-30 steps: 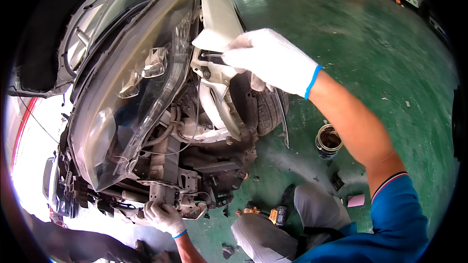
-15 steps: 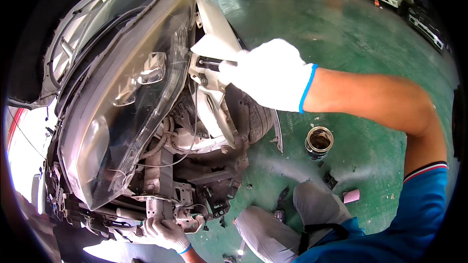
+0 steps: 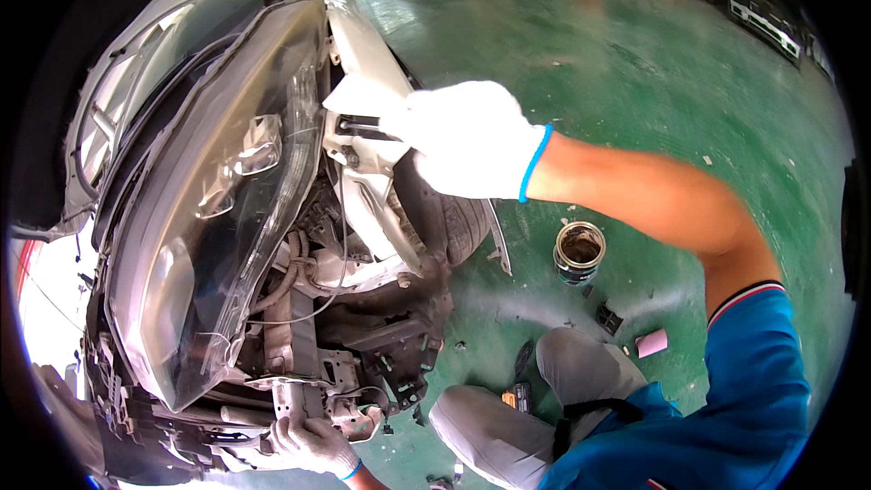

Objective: The person uses a screwdriver to pry and remove a black plastic trim piece from the front bumper of a white car. They then use a power drill to remove fasteners from the bumper area. The person is working in a kneeling position on the floor of a garage.

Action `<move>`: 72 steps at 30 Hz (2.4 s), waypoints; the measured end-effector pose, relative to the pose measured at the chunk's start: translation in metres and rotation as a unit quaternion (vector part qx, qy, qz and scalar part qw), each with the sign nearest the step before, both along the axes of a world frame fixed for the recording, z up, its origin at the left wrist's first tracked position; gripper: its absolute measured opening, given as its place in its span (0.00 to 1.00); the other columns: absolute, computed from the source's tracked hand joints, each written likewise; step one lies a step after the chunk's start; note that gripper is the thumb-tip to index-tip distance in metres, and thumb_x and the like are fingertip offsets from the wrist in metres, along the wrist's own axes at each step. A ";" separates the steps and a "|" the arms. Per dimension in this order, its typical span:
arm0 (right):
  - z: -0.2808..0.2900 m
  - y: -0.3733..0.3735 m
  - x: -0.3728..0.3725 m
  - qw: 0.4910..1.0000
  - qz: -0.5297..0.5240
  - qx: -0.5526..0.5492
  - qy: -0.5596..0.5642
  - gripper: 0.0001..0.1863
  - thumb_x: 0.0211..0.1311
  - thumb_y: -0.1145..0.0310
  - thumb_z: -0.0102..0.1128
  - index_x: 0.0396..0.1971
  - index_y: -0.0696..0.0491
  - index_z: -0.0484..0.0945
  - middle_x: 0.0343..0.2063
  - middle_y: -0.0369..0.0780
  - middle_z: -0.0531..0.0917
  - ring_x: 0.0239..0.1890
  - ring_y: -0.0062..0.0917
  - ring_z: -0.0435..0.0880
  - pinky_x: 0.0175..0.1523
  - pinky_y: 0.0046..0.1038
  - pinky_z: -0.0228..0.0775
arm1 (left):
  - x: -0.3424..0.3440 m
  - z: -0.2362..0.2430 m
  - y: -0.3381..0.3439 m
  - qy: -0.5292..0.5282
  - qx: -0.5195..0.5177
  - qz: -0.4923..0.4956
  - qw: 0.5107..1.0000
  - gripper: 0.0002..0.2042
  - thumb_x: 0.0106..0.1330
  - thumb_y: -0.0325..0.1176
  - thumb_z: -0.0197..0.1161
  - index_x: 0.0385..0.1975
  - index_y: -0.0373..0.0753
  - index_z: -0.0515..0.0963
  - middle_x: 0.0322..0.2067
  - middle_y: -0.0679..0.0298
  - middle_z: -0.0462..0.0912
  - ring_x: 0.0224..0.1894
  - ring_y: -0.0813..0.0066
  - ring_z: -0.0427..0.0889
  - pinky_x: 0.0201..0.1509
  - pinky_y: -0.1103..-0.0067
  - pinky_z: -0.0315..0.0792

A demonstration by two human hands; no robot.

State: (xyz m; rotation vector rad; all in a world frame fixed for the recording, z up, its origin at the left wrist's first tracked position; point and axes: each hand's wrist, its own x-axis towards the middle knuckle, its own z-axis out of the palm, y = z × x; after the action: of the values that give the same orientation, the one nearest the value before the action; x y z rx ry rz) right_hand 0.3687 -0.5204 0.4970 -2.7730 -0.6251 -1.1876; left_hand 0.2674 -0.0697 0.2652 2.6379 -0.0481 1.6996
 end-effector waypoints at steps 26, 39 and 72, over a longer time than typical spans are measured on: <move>-0.036 0.008 0.000 0.926 0.020 0.349 -0.147 0.20 0.65 0.52 0.67 0.44 0.52 0.77 0.28 0.43 0.85 0.26 0.39 0.87 0.31 0.38 0.79 | -0.004 0.002 0.001 0.020 -0.005 0.025 0.999 0.11 0.58 0.18 0.54 0.39 0.30 0.79 0.45 0.48 0.80 0.52 0.45 0.78 0.60 0.51 0.69; -0.022 -0.001 -0.010 0.963 0.022 0.259 -0.067 0.23 0.66 0.53 0.65 0.52 0.53 0.75 0.47 0.47 0.84 0.39 0.42 0.88 0.42 0.38 0.81 | -0.004 0.002 -0.003 0.023 0.001 0.030 0.999 0.12 0.59 0.18 0.56 0.41 0.33 0.79 0.46 0.50 0.80 0.53 0.45 0.78 0.61 0.49 0.71; 0.009 0.019 -0.034 0.923 0.154 0.353 -0.008 0.17 0.70 0.58 0.60 0.50 0.55 0.75 0.29 0.45 0.87 0.38 0.44 0.88 0.43 0.38 0.80 | 0.000 -0.002 0.006 0.007 0.032 0.022 0.999 0.07 0.64 0.20 0.59 0.39 0.30 0.82 0.45 0.50 0.85 0.50 0.49 0.83 0.59 0.57 0.74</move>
State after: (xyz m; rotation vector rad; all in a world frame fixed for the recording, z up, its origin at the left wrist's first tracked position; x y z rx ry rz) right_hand 0.3348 -0.5019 0.5058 -1.9836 -0.4811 -1.0843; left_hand 0.2669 -0.0641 0.2635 2.7161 -0.0456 1.7219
